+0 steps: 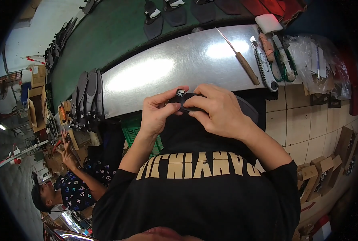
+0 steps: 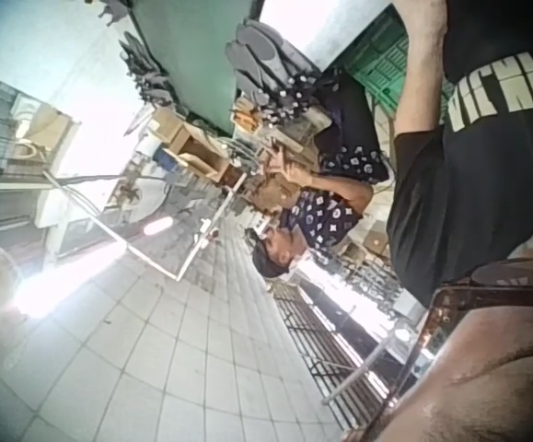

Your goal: The person is assembling shoe components, specifically attaching small buckles or decorative elements to shoe soles and upper straps.

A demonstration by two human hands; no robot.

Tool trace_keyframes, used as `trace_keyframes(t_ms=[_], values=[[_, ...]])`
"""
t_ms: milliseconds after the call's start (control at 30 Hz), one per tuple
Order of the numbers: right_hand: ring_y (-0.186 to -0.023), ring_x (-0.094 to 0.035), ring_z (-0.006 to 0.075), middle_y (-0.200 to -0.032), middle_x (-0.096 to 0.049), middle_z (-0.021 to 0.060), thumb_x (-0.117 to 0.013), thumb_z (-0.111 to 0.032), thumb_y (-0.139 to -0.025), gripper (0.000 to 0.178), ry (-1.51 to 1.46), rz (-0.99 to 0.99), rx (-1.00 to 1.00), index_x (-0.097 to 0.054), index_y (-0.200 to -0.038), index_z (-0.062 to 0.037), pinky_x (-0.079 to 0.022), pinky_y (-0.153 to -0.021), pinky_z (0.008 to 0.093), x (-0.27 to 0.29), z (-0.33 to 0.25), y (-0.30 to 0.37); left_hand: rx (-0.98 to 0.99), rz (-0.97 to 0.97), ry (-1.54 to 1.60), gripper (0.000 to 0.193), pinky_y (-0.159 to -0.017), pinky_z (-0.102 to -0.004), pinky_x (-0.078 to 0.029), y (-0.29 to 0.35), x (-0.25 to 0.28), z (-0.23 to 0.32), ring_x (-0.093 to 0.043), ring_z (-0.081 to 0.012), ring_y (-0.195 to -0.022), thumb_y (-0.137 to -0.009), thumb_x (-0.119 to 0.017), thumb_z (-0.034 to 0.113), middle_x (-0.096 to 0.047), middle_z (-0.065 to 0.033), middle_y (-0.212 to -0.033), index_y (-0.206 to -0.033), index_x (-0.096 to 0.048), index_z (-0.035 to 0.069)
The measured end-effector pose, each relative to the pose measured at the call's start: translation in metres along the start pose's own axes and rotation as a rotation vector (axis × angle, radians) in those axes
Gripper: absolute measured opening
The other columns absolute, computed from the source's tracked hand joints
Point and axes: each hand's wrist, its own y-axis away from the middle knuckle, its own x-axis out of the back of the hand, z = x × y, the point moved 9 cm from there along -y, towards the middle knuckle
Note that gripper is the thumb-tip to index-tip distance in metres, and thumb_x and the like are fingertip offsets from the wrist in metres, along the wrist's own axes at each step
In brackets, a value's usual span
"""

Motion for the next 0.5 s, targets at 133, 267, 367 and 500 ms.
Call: trace_keyframes(t_ms=[133,267,367,500], values=[[-0.078,-0.061,0.0253,-0.087,-0.057,0.0059,-0.078,-0.009,-0.069,0.026,-0.15,-0.054,-0.065,-0.067,-0.093,-0.0095,-0.047,-0.066,0.0359,-0.006,0.006,0.001,0.105,0.019,0.019,0.037,-0.068,-0.0226,-0.059,-0.005,0.003,-0.006,-0.068,-0.0133,-0.089,-0.081,-0.059,-0.008,-0.068,-0.0127,-0.116,-0.116,-0.067,0.0],[-0.077,-0.06,0.024,-0.087,-0.056,0.005,-0.08,-0.011,-0.067,0.027,-0.182,-0.038,-0.108,-0.065,-0.09,-0.0093,-0.047,-0.064,0.0349,-0.009,0.012,0.003,0.076,0.027,0.007,0.035,-0.066,-0.0224,-0.059,-0.007,0.003,-0.004,-0.068,-0.0135,-0.087,-0.08,-0.059,-0.008,-0.069,-0.0129,-0.113,-0.113,-0.069,-0.002],[-0.077,-0.06,0.0231,-0.085,-0.056,0.0046,-0.08,-0.011,-0.068,0.025,-0.171,-0.015,-0.111,-0.065,-0.088,-0.0094,-0.046,-0.063,0.0344,-0.01,0.015,0.003,0.067,0.036,-0.004,0.034,-0.065,-0.0221,-0.059,-0.007,0.002,-0.003,-0.068,-0.0137,-0.086,-0.08,-0.06,-0.008,-0.069,-0.0131,-0.113,-0.112,-0.069,-0.002],[-0.076,-0.059,0.023,-0.084,-0.056,0.0053,-0.079,-0.012,-0.068,0.023,-0.125,0.046,-0.104,-0.065,-0.087,-0.0098,-0.046,-0.062,0.0339,-0.011,0.016,0.007,0.184,0.072,0.086,0.036,-0.064,-0.0218,-0.06,-0.007,0.003,-0.009,-0.069,-0.014,-0.085,-0.08,-0.059,-0.01,-0.068,-0.0139,-0.114,-0.113,-0.068,-0.001]])
